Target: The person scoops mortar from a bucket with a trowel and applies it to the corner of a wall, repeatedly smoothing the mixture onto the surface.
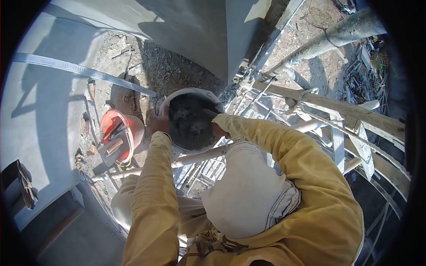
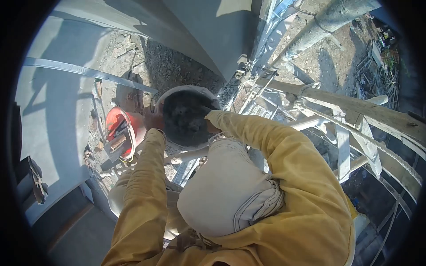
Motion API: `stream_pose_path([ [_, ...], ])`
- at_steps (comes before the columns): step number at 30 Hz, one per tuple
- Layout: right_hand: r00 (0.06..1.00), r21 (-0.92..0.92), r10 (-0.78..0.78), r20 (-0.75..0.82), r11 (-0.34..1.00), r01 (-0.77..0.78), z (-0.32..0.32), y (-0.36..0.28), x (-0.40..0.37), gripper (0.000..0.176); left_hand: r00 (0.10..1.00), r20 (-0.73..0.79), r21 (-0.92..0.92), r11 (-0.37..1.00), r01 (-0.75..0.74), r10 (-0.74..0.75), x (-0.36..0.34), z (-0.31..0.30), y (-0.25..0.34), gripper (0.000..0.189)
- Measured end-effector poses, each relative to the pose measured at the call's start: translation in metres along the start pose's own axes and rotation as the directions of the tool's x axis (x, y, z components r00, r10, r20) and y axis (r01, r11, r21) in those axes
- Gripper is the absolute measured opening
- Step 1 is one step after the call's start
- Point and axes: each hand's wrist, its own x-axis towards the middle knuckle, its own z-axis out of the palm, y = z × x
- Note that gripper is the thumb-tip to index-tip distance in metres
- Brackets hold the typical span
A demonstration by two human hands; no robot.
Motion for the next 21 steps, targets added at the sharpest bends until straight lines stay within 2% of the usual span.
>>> stream_pose_path([
  [2, 0.996, 0.032, 0.018, 0.082, 0.999, -0.02, 0.007, 0.007, 0.003, 0.03, 0.997, 0.001, -0.056, 0.995, 0.079, -0.08, -0.002, -0.012, 0.003, 0.051],
  [4, 0.986, 0.053, 0.041, 0.161, 0.997, -0.05, 0.007, 0.017, 0.01, 0.029, 0.985, 0.089, -0.076, 0.985, 0.153, -0.147, -0.001, -0.012, -0.01, 0.054],
  [8, 0.94, 0.082, 0.097, 0.326, 0.988, -0.13, 0.015, 0.011, 0.022, 0.029, 0.977, -0.022, -0.07, 0.975, 0.21, -0.212, -0.005, -0.005, -0.027, 0.055],
  [9, 0.93, 0.259, 0.135, 0.341, 0.938, -0.231, 0.025, 0.009, 0.018, 0.027, 0.971, -0.018, -0.092, 0.967, 0.237, -0.24, -0.007, -0.005, -0.031, 0.057],
  [10, 0.926, 0.242, 0.134, 0.353, 0.943, -0.229, 0.024, -0.003, 0.013, 0.027, 0.964, -0.015, -0.114, 0.958, 0.262, -0.266, -0.01, -0.006, -0.035, 0.058],
  [12, 0.857, 0.477, -0.004, 0.515, 0.832, -0.282, 0.026, -0.025, 0.009, 0.025, 0.949, -0.018, -0.118, 0.944, 0.31, -0.314, -0.017, -0.011, -0.036, 0.059],
  [13, 0.852, 0.468, -0.011, 0.523, 0.839, -0.276, 0.031, -0.026, 0.014, 0.025, 0.939, -0.016, -0.132, 0.932, 0.339, -0.344, -0.019, -0.013, -0.034, 0.06],
  [16, 0.894, 0.549, -0.096, 0.437, 0.816, -0.18, 0.044, -0.026, 0.022, 0.025, 0.959, -0.045, -0.147, 0.951, 0.271, -0.28, -0.021, -0.016, -0.028, 0.058],
  [18, 0.947, 0.573, 0.009, 0.322, 0.794, -0.203, 0.05, -0.025, 0.013, 0.028, 0.953, 0.0, -0.153, 0.942, 0.298, -0.302, -0.016, -0.018, -0.023, 0.056],
  [19, 0.945, 0.567, 0.013, 0.326, 0.797, -0.207, 0.058, -0.016, 0.012, 0.028, 0.946, 0.042, -0.159, 0.933, 0.324, -0.322, -0.013, -0.021, -0.019, 0.054],
  [20, 0.999, 0.327, 0.007, 0.039, 0.945, -0.02, 0.069, -0.006, 0.014, 0.029, 0.943, 0.043, -0.159, 0.93, 0.332, -0.329, -0.01, -0.023, -0.016, 0.054],
  [21, 0.968, 0.01, -0.091, -0.234, 0.995, 0.096, 0.077, 0.004, 0.018, 0.03, 0.941, 0.059, -0.171, 0.925, 0.339, -0.334, -0.008, -0.024, -0.014, 0.054],
])
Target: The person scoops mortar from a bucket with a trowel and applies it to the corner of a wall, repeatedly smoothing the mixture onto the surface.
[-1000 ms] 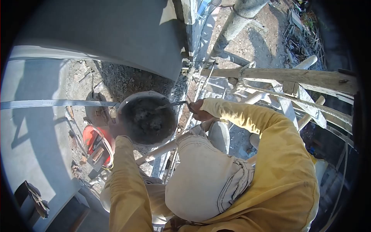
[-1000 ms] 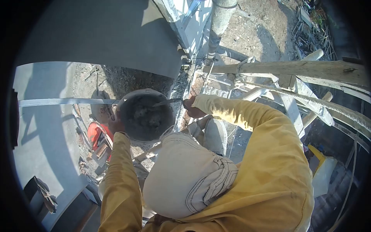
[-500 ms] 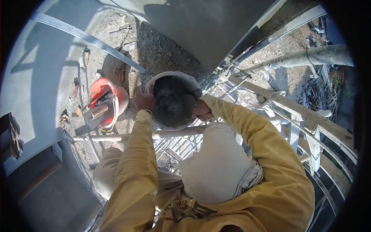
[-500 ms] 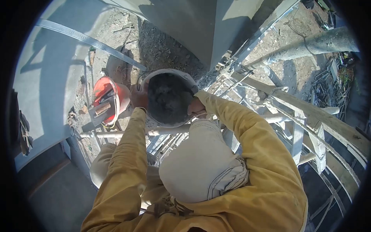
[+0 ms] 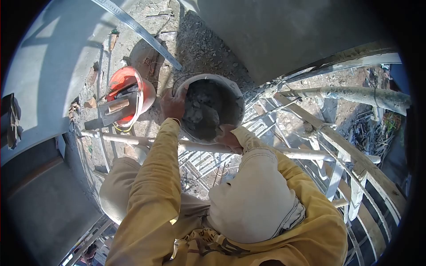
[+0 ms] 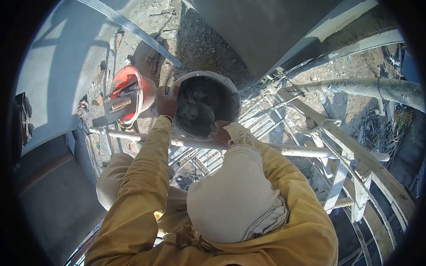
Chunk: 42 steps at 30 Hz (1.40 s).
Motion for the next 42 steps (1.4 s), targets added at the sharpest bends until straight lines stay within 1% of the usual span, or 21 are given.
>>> stream_pose_path([
  [1, 1.0, -0.002, 0.004, 0.007, 1.0, -0.004, -0.001, -0.003, 0.0, 0.03, 1.0, 0.019, -0.014, 1.0, 0.008, -0.007, 0.0, 0.0, 0.002, 0.053],
  [4, 0.95, -0.262, 0.282, -0.136, 0.914, -0.309, 0.003, -0.017, 0.016, 0.04, 0.998, 0.011, 0.0, 0.998, -0.056, 0.056, 0.003, 0.003, 0.007, 0.053],
  [8, 0.963, -0.279, 0.244, -0.114, 0.922, -0.267, -0.015, -0.017, 0.004, 0.037, 0.999, 0.04, -0.027, 1.0, 0.016, -0.015, 0.01, 0.001, 0.002, 0.053],
  [10, 0.991, 0.058, 0.048, -0.125, 0.997, -0.041, -0.033, -0.029, -0.022, 0.041, 0.999, 0.032, 0.005, 1.0, -0.017, 0.017, 0.011, 0.003, 0.0, 0.054],
  [11, 0.992, 0.052, 0.053, -0.117, 0.998, -0.047, -0.042, -0.036, -0.025, 0.041, 0.999, 0.034, 0.001, 1.0, -0.007, 0.007, 0.009, 0.005, -0.001, 0.054],
  [12, 0.963, 0.331, 0.173, 0.206, 0.914, -0.235, -0.053, -0.043, -0.021, 0.04, 0.999, 0.037, 0.009, 1.0, -0.027, 0.026, 0.009, 0.008, 0.001, 0.055],
  [13, 0.836, 0.505, 0.174, 0.521, 0.727, -0.466, -0.062, -0.047, -0.013, 0.041, 0.998, 0.035, 0.016, 0.999, -0.051, 0.051, 0.009, 0.009, 0.003, 0.056],
  [14, 0.857, 0.218, 0.159, 0.491, 0.93, -0.297, -0.052, -0.027, 0.014, 0.035, 0.998, 0.03, 0.012, 0.999, -0.053, 0.052, 0.01, 0.011, 0.007, 0.056],
  [15, 0.857, 0.214, 0.159, 0.49, 0.931, -0.295, -0.04, -0.01, 0.024, 0.035, 0.994, 0.083, 0.006, 0.997, -0.073, 0.073, 0.01, 0.012, 0.012, 0.056],
  [17, 0.854, 0.307, 0.253, 0.455, 0.855, -0.417, -0.035, 0.0, 0.024, 0.033, 0.987, 0.137, 0.004, 0.997, -0.083, 0.082, 0.009, 0.013, 0.016, 0.056],
  [19, 0.84, 0.444, 0.23, 0.491, 0.763, -0.469, -0.066, -0.013, 0.0, 0.028, 0.954, 0.142, 0.012, 0.963, -0.268, 0.264, 0.011, 0.013, 0.019, 0.053],
  [20, 0.837, 0.572, 0.206, 0.507, 0.646, -0.505, -0.084, -0.023, -0.013, 0.025, 0.955, 0.148, 0.003, 0.965, -0.261, 0.257, 0.009, 0.011, 0.024, 0.053],
  [21, 0.834, 0.567, 0.22, 0.506, 0.644, -0.514, -0.085, -0.013, -0.013, 0.025, 0.959, 0.187, 0.013, 0.975, -0.22, 0.214, 0.008, 0.01, 0.031, 0.05],
  [23, 0.789, 0.512, 0.346, 0.508, 0.615, -0.6, -0.088, 0.003, -0.006, 0.027, 0.96, 0.226, 0.012, 0.985, -0.172, 0.165, 0.005, 0.011, 0.036, 0.048],
  [24, 0.704, 0.428, 0.452, 0.548, 0.572, -0.7, -0.092, 0.006, -0.004, 0.03, 0.96, 0.193, -0.024, 0.979, -0.2, 0.201, 0.004, 0.012, 0.037, 0.047],
  [27, 0.75, 0.419, 0.431, 0.502, 0.638, -0.646, -0.098, 0.024, -0.003, 0.032, 0.959, 0.128, -0.065, 0.967, -0.246, 0.253, 0.004, 0.019, 0.036, 0.047],
  [29, 0.725, 0.425, 0.499, 0.475, 0.591, -0.686, -0.1, 0.003, -0.01, 0.033, 0.959, 0.104, -0.07, 0.964, -0.258, 0.264, 0.005, 0.021, 0.036, 0.047],
  [31, 0.904, 0.088, 0.422, 0.07, 0.9, -0.427, -0.104, -0.018, -0.028, 0.037, 0.973, 0.106, -0.026, 0.979, -0.205, 0.206, 0.003, 0.02, 0.038, 0.047],
  [32, 0.835, 0.152, 0.549, 0.026, 0.824, -0.546, -0.112, -0.05, -0.036, 0.037, 0.974, 0.112, -0.033, 0.98, -0.196, 0.198, 0.002, 0.02, 0.039, 0.047],
  [38, 0.914, -0.168, 0.379, 0.144, 0.92, -0.355, -0.084, -0.027, -0.011, 0.035, 0.965, 0.17, 0.001, 0.979, -0.205, 0.201, 0.007, 0.02, 0.029, 0.049],
  [42, 0.922, -0.383, 0.26, 0.286, 0.913, -0.138, -0.068, -0.01, -0.002, 0.034, 0.988, 0.092, -0.023, 0.992, -0.123, 0.125, 0.01, 0.019, 0.012, 0.048],
])
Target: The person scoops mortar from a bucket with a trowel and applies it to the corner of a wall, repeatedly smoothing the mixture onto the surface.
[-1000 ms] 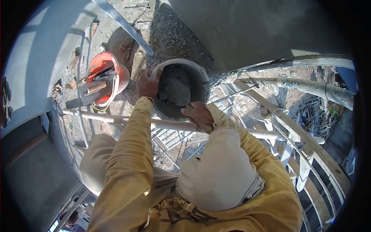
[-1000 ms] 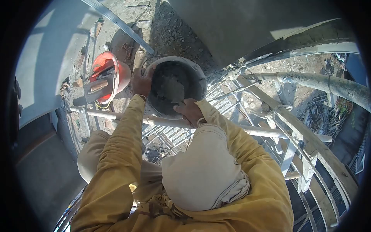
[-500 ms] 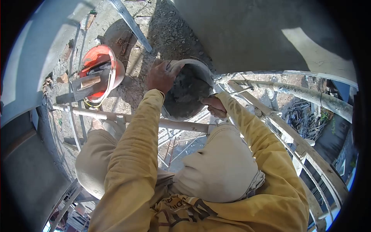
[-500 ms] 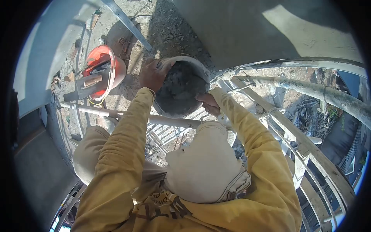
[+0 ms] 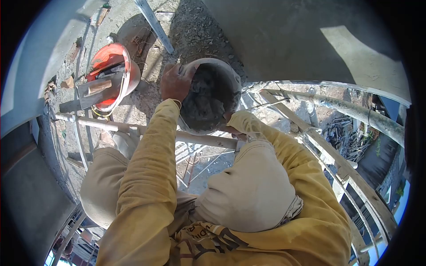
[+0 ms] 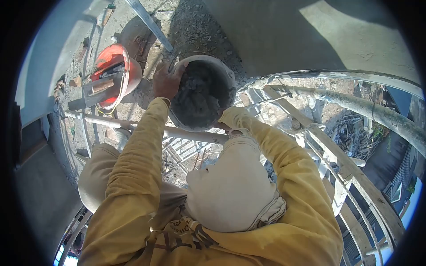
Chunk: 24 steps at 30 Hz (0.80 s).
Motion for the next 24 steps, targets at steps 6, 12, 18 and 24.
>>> stream_pose_path([
  [6, 0.989, 0.507, -0.085, 0.12, 0.862, 0.013, 0.001, -0.029, 0.01, 0.053, 1.0, -0.012, 0.038, 0.999, 0.009, -0.009, 0.006, -0.01, 0.001, 0.048],
  [12, 0.976, 0.185, -0.147, -0.164, 0.967, 0.177, 0.029, -0.019, -0.004, 0.065, 0.996, -0.049, -0.052, 0.996, 0.067, -0.07, 0.003, -0.007, -0.005, 0.051],
  [18, 0.953, 0.236, 0.013, -0.302, 0.97, 0.062, 0.035, -0.019, -0.003, 0.043, 0.999, 0.009, 0.053, 0.998, 0.037, -0.037, 0.013, -0.003, -0.002, 0.05],
  [24, 0.978, 0.81, -0.071, 0.194, 0.574, -0.119, -0.003, -0.004, -0.001, 0.036, 0.997, 0.05, 0.026, 0.998, -0.063, 0.062, 0.009, 0.006, 0.013, 0.051],
])
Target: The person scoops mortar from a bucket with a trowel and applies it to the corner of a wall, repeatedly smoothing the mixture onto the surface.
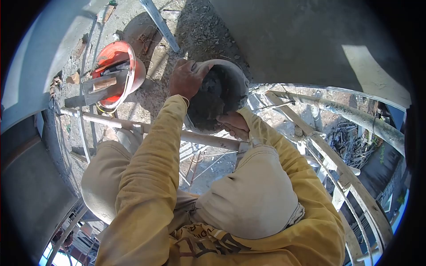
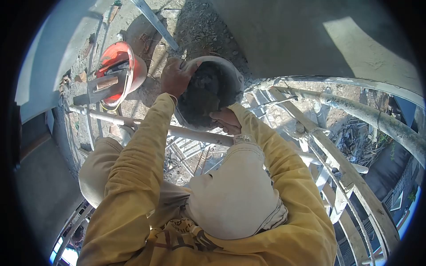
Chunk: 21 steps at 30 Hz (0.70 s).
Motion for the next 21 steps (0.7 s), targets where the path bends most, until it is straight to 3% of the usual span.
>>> stream_pose_path([
  [1, 0.994, 0.114, 0.087, 0.062, 0.989, -0.094, -0.008, 0.004, 0.005, 0.037, 0.997, -0.03, -0.015, 0.997, -0.076, 0.076, 0.0, 0.002, -0.002, 0.054],
  [2, 0.981, 0.004, 0.189, 0.035, 0.982, -0.19, -0.013, -0.005, 0.001, 0.035, 0.997, -0.038, -0.013, 0.997, -0.069, 0.069, 0.003, -0.004, 0.002, 0.054],
  [4, 0.972, -0.051, 0.235, 0.003, 0.971, -0.235, -0.033, 0.011, -0.002, 0.038, 0.993, 0.117, 0.03, 0.999, -0.026, 0.023, 0.001, -0.012, 0.012, 0.047],
  [5, 0.959, -0.092, 0.281, -0.019, 0.955, -0.282, -0.046, 0.01, -0.006, 0.039, 0.993, 0.113, 0.018, 0.999, -0.038, 0.035, 0.003, -0.009, 0.016, 0.047],
  [9, 0.961, -0.168, 0.259, -0.094, 0.948, -0.272, -0.064, 0.005, -0.01, 0.041, 0.996, 0.092, 0.012, 1.0, 0.018, -0.019, -0.006, -0.004, 0.024, 0.046],
  [10, 0.969, -0.361, 0.169, -0.182, 0.905, -0.225, -0.068, 0.003, -0.005, 0.04, 0.997, 0.063, 0.014, 0.999, 0.04, -0.041, -0.005, -0.004, 0.025, 0.046],
  [12, 0.957, -0.689, -0.034, -0.287, 0.702, -0.182, -0.074, 0.009, 0.004, 0.041, 0.996, 0.075, 0.028, 0.999, 0.047, -0.049, 0.0, -0.002, 0.023, 0.047],
  [15, 0.9, -0.962, -0.353, -0.255, 0.186, -0.199, -0.077, 0.021, 0.006, 0.046, 0.997, 0.066, 0.029, 0.999, 0.043, -0.045, -0.008, 0.006, 0.022, 0.047],
  [17, 0.965, -0.909, -0.095, -0.244, 0.369, -0.193, -0.035, -0.029, -0.037, 0.05, 1.0, 0.026, 0.029, 1.0, 0.013, -0.014, -0.005, 0.002, 0.019, 0.048],
  [18, 0.946, -0.786, 0.081, -0.314, 0.537, -0.307, -0.033, -0.015, -0.013, 0.043, 1.0, 0.018, 0.016, 1.0, 0.017, -0.017, -0.005, 0.0, 0.016, 0.048],
  [21, 0.979, -0.745, 0.07, -0.192, 0.639, -0.192, -0.006, -0.032, -0.024, 0.041, 0.999, -0.003, -0.002, 0.999, 0.049, -0.049, -0.001, 0.0, -0.002, 0.049],
])
